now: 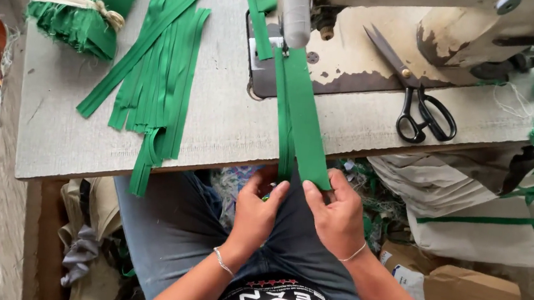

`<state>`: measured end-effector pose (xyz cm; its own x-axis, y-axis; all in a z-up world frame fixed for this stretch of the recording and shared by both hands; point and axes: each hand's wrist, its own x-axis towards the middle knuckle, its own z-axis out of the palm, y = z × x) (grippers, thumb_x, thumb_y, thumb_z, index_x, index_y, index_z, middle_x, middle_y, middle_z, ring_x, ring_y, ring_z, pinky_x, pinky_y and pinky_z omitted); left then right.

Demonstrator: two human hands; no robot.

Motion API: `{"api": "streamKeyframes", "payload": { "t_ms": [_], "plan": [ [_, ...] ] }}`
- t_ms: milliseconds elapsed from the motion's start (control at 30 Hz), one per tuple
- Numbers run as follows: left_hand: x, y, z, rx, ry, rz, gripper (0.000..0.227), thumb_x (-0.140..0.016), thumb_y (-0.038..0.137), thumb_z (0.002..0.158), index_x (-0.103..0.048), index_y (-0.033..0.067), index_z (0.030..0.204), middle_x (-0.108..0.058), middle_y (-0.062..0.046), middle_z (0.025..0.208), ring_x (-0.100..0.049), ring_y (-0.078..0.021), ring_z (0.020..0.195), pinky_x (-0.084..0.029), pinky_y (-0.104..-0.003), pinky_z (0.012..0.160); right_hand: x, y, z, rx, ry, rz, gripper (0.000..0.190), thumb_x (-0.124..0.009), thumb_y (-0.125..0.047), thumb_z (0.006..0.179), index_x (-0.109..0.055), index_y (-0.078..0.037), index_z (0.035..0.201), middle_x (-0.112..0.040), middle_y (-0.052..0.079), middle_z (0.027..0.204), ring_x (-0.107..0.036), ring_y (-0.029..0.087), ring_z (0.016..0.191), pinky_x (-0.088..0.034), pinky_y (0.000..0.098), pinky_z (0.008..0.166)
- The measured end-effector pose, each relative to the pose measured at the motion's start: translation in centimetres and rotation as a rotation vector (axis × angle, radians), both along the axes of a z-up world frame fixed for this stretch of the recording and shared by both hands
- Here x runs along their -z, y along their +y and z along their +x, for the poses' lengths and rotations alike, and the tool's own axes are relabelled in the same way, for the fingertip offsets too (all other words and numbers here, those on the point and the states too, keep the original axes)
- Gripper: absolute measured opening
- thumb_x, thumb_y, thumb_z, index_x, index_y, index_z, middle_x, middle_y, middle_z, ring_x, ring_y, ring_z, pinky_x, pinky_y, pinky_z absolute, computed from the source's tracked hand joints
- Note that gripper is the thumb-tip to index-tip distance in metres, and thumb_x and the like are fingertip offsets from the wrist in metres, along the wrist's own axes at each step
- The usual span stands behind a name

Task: Preparing and sewing green fabric strips using an industrial sewing machine.

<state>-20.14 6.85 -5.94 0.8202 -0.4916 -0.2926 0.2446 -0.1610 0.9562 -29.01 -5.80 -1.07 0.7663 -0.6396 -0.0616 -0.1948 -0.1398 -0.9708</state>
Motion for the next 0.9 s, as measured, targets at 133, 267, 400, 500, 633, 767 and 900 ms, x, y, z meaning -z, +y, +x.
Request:
{"api": "streamKeyframes", "payload": {
  "t_ms": [133,267,400,500,633,767,900],
  "plan": [
    [-3.6,0.1,-1.4,-0.169,-0.27,0.01,0.014,-0.07,0.019,0.091,-0.066,0.0104,0.101,-0.064,-0.003,0.095,-0.061,-0.0142,0.087,-0.049,-0.029,0.078,0.0,0.0,0.2,-0.027,-0.054,-0.54,0.03,-0.069,-0.015,0.096,-0.044,-0.01,0.08,-0.038,0.0,0.069,-0.034,0.015,0.06,-0.036,0.031,0.056],
    [-5.4,-0.5,-0.6,-0.084,0.058,-0.044,0.018,-0.07,0.021,0.093,-0.079,0.006,0.095,-0.076,-0.002,0.083,-0.066,-0.0087,0.075,-0.056,-0.026,0.073,-1.4,0.9,0.7,-0.096,-0.11,-0.356,0.008,-0.066,-0.006,0.096,-0.069,-0.003,0.089,-0.066,0.005,0.093,-0.064,0.015,0.08,-0.05,0.027,0.073],
    [-4.5,-1.4,-0.1,-0.11,0.343,-0.121,0.019,-0.072,0.018,0.092,-0.079,0.001,0.096,-0.074,-0.004,0.079,-0.062,-0.0089,0.069,-0.051,-0.023,0.064,-1.7,0.8,0.3,-0.074,-0.017,-0.27,0.012,-0.067,-0.011,0.095,-0.077,-0.005,0.098,-0.066,0.004,0.101,-0.065,0.012,0.092,-0.051,0.0233,0.079],
    [-4.1,-1.4,-0.2,-0.093,0.528,-0.261,0.018,-0.073,0.014,0.093,-0.076,-0.0024,0.096,-0.066,-0.006,0.072,-0.057,-0.0097,0.065,-0.046,-0.022,0.06,-1.6,0.7,0.0,-0.061,0.005,-0.029,0.013,-0.068,-0.009,0.094,-0.078,-0.002,0.094,-0.066,0.004,0.091,-0.063,0.011,0.083,-0.048,0.0236,0.071],
    [-4.9,-1.3,-0.1,-0.049,0.398,-0.217,0.017,-0.07,0.016,0.095,-0.073,0.001,0.09,-0.062,-0.004,0.069,-0.051,-0.0105,0.064,-0.044,-0.025,0.062,-1.4,0.4,-0.2,-0.1,-0.065,0.128,0.011,-0.065,-0.005,0.096,-0.072,-0.001,0.088,-0.058,0.003,0.085,-0.055,0.012,0.079,-0.045,0.0254,0.073],
    [-5.7,-0.8,-0.1,-0.02,0.31,-0.102,0.02,-0.066,0.02,0.099,-0.068,0.0066,0.084,-0.061,-0.003,0.065,-0.051,-0.0085,0.06,-0.041,-0.024,0.058,-2.3,-0.2,-0.7,-0.017,-0.064,-0.293,0.016,-0.064,-0.014,0.095,-0.061,-0.005,0.107,-0.059,0.004,0.101,-0.057,0.016,0.09,-0.05,0.0267,0.086],
    [-5.6,-0.7,-0.2,0.015,0.286,-0.042,0.023,-0.065,0.022,0.099,-0.067,0.0088,0.081,-0.052,0.003,0.062,-0.042,-0.0058,0.058,-0.033,-0.025,0.052,-0.5,-3.4,0.3,-0.234,-0.19,-0.959,0.035,-0.067,-0.003,0.091,-0.059,-0.005,0.125,-0.05,0.017,0.116,-0.053,0.034,0.108,-0.046,0.0439,0.097]
  ]
}}
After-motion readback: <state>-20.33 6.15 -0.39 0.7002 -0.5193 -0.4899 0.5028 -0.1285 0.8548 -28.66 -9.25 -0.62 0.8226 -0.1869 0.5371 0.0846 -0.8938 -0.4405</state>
